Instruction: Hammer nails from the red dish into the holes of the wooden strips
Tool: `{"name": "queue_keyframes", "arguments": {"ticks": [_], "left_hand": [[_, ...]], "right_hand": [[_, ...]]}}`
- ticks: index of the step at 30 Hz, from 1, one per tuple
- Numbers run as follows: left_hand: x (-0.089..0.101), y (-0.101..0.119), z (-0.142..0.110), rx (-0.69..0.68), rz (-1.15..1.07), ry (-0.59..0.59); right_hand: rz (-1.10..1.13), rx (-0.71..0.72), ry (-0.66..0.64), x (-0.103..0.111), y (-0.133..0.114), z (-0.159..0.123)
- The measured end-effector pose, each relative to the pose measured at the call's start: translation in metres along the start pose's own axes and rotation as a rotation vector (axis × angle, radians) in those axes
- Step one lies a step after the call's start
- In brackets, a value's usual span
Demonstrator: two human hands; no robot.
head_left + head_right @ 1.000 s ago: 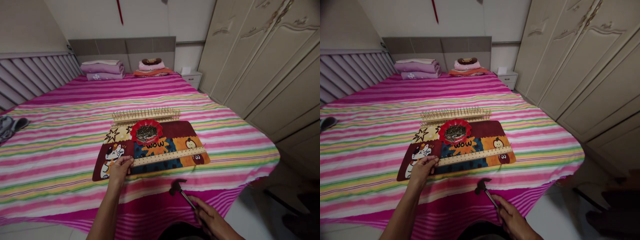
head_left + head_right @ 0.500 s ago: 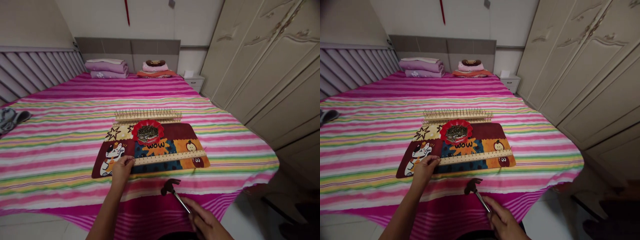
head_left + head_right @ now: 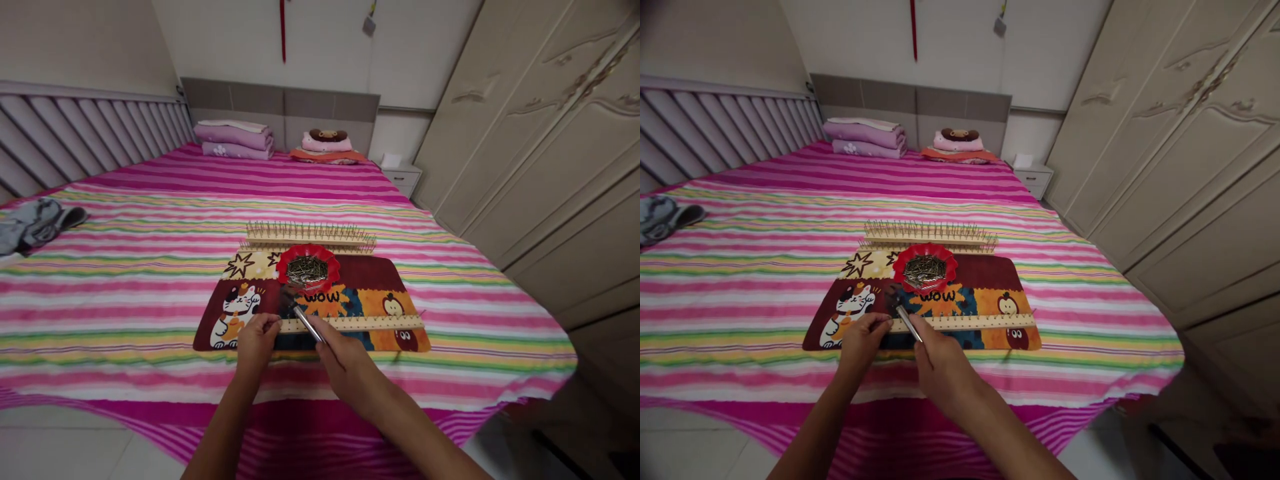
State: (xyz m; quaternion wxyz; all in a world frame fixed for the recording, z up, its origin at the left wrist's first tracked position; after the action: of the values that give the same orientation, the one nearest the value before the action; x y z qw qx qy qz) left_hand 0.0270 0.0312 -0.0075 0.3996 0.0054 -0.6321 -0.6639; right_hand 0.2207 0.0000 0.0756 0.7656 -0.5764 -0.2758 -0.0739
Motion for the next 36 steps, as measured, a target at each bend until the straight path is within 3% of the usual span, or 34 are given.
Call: {"name": "queue_keyframes", "arguments": {"ticks": [7, 11, 13, 17, 20, 22, 25, 29, 32, 36], "left_hand": [[0.003, 0.005, -0.001, -0.027, 0.091, 0.004], [0.002, 0.008, -0.001, -0.016, 0.075, 0.007], [0.002, 0.006, 0.000, 0.000, 0.056, 0.002], [0.009, 0.003, 0.005, 0.075, 0.004, -0.053], [0.018, 0.011, 0.011, 0.074, 0.036, -0.009], [0.019, 0.025, 0.018, -0.004, 0.073, 0.033], [0.001, 0.052, 0.032, -0.169, 0.156, -0.022], [-0.041, 0.080, 0.060, -0.352, 0.462, -0.225], [-0.066, 0.089, 0.079, -0.378, 0.687, -0.363], [-0.078, 0.092, 0.095, -0.338, 0.774, -0.430]], "right_hand": [[-0.094, 0.007, -0.096, -0.007, -0.004, 0.005], [0.059, 0.010, -0.084, 0.011, -0.009, -0.019], [0.126, -0.062, -0.126, 0.022, -0.003, -0.038], [0.219, -0.239, -0.238, 0.036, 0.035, -0.083], [0.265, -0.342, -0.191, 0.038, 0.079, -0.115], [0.272, -0.450, -0.117, 0.036, 0.111, -0.133], [0.341, -0.527, -0.077, 0.026, 0.150, -0.152], [0.456, -0.566, -0.109, 0.013, 0.182, -0.161], [0.502, -0.547, -0.115, 0.010, 0.190, -0.162], [0.524, -0.564, -0.107, 0.012, 0.187, -0.159]]}}
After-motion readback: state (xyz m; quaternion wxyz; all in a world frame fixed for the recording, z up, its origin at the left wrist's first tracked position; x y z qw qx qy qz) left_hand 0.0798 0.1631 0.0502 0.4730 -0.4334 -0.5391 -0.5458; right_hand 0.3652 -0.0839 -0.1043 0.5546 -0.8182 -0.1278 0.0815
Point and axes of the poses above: each hand's wrist, its own z-axis towards the middle knuckle, its own x-axis out of the back of the hand, y = z × x, the point moved 2 cm from there along z, towards the middle knuckle, and after that the axes turned 10 degrees about y, right-handed, at the moved point
